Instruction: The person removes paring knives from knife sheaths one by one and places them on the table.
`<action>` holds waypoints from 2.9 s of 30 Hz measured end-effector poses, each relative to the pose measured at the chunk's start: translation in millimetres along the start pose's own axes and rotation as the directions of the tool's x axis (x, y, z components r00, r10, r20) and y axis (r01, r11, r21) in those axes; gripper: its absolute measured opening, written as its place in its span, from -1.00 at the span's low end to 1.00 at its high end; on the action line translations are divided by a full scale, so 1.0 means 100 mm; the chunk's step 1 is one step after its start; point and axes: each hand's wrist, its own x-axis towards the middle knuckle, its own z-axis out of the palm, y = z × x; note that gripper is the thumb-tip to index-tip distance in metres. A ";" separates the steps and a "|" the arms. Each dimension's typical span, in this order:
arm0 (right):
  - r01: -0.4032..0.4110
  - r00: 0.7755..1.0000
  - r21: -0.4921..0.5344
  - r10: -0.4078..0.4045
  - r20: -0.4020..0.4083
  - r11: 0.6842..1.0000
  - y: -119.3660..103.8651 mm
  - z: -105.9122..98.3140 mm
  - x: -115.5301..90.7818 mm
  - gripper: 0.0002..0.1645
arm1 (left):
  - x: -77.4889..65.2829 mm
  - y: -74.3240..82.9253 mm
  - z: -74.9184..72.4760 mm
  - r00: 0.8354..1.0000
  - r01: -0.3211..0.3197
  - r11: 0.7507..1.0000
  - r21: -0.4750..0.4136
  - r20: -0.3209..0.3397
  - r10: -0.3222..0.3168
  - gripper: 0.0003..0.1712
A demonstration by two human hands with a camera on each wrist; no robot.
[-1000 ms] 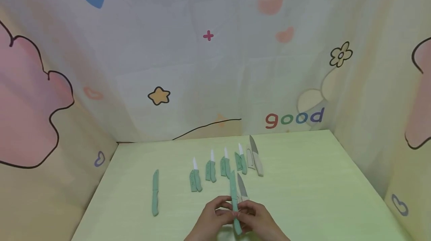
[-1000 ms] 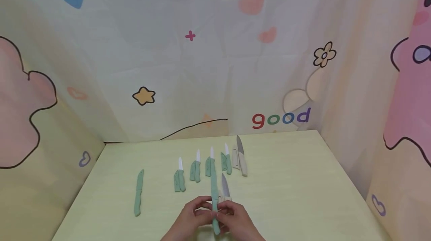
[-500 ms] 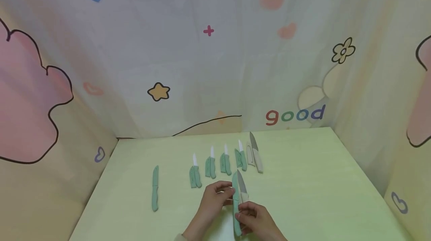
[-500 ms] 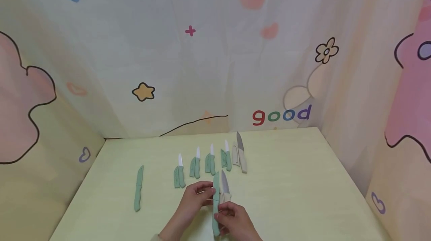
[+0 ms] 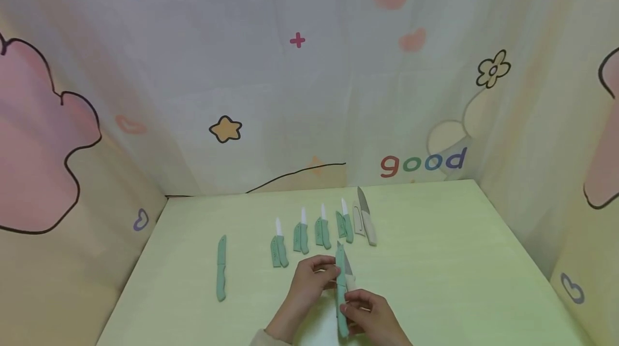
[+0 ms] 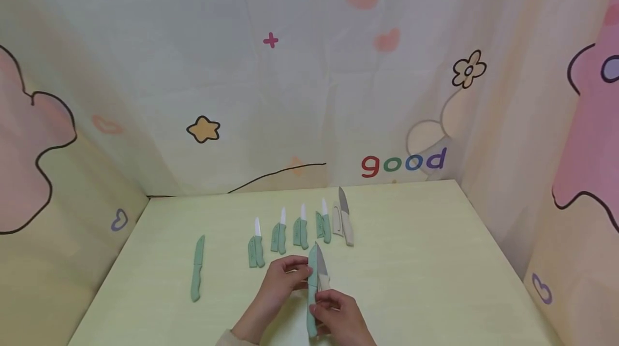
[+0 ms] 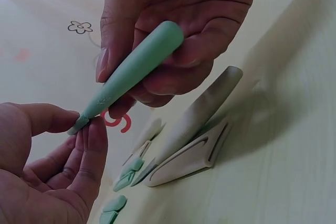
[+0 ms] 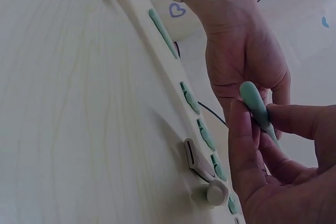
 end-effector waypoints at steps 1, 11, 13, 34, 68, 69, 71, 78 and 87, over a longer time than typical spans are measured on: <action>-0.001 1.000 0.001 0.001 0.002 1.000 0.00 0.00 0.00 -0.54 | 0.00 0.01 0.00 1.000 -0.004 1.000 0.002 0.001 0.004 -0.73; 0.007 1.000 0.016 -0.007 0.011 1.000 0.00 0.01 0.01 -0.55 | 0.00 0.07 -0.03 1.000 -0.024 1.000 -0.001 0.014 0.024 -0.70; 0.012 1.000 0.021 -0.012 0.016 1.000 0.00 0.01 0.02 -0.56 | 0.00 0.09 -0.03 1.000 -0.024 1.000 -0.004 0.018 0.024 -0.69; 0.071 0.997 0.017 -0.071 0.023 0.997 -0.04 0.04 0.02 -0.57 | -0.02 0.17 -0.05 1.000 -0.031 0.999 -0.006 -0.005 0.031 -0.72; 0.061 0.997 0.026 -0.062 0.036 0.998 0.01 0.00 0.01 -0.56 | -0.02 0.14 -0.08 0.999 -0.044 0.999 -0.024 0.007 0.044 -0.74; 0.061 0.997 0.025 -0.062 0.035 0.998 0.01 0.00 0.01 -0.56 | -0.01 0.14 -0.08 0.999 -0.043 0.999 -0.024 0.006 0.044 -0.74; 0.058 0.998 0.023 -0.059 0.030 0.998 0.00 0.01 0.00 -0.56 | 0.01 0.11 -0.09 0.999 -0.033 0.999 -0.022 0.005 0.033 -0.74; 0.038 0.999 0.015 -0.039 0.025 0.999 0.01 0.02 0.00 -0.57 | 0.12 -0.11 -0.13 1.000 -0.019 0.998 -0.052 -0.003 0.019 -0.73; 0.013 1.000 0.012 -0.013 0.021 1.000 0.02 0.04 -0.02 -0.56 | 0.14 -0.16 -0.14 1.000 -0.015 0.998 -0.056 -0.019 0.014 -0.73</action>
